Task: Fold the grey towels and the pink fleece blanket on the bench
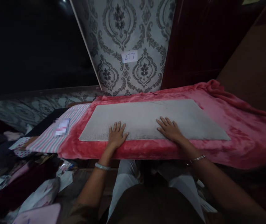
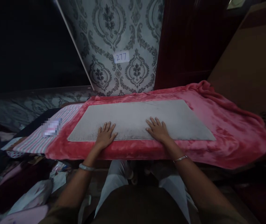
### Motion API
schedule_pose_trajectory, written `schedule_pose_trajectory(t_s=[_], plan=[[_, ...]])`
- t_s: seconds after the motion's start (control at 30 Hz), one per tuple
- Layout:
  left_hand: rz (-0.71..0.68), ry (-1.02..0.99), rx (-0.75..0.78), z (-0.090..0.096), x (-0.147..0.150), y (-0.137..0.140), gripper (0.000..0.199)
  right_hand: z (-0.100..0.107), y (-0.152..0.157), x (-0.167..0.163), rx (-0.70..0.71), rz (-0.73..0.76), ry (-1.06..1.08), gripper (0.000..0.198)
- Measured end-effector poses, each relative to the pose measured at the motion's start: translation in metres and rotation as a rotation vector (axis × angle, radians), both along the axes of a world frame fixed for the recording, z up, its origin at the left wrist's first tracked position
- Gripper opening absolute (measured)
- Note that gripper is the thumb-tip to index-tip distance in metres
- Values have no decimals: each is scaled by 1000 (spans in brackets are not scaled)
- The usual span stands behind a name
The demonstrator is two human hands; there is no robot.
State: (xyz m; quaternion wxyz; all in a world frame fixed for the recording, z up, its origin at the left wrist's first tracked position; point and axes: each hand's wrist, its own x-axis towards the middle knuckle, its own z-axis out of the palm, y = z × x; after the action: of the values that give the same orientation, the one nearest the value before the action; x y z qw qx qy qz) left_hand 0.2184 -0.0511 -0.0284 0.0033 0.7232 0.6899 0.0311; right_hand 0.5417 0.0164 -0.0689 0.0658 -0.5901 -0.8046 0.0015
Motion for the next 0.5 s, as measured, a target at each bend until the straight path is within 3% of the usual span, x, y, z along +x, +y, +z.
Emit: schedule_pose_trajectory(t_s=[0.13, 0.2, 0.33, 0.43, 0.5], plan=[[28, 28, -23, 3, -14, -3, 66, 1, 0, 7, -37, 12, -10, 60], [114, 51, -30, 9, -33, -7, 66, 5, 4, 23, -73, -4, -17, 60], [349, 96, 27, 12, -95, -21, 67, 3, 9, 95, -90, -250, -13, 64], [435, 73, 18, 11, -137, -31, 68, -5, 8, 158, -70, -441, -3, 66], [497, 48, 40, 12, -152, -31, 69, -6, 5, 183, -17, -511, -19, 66]])
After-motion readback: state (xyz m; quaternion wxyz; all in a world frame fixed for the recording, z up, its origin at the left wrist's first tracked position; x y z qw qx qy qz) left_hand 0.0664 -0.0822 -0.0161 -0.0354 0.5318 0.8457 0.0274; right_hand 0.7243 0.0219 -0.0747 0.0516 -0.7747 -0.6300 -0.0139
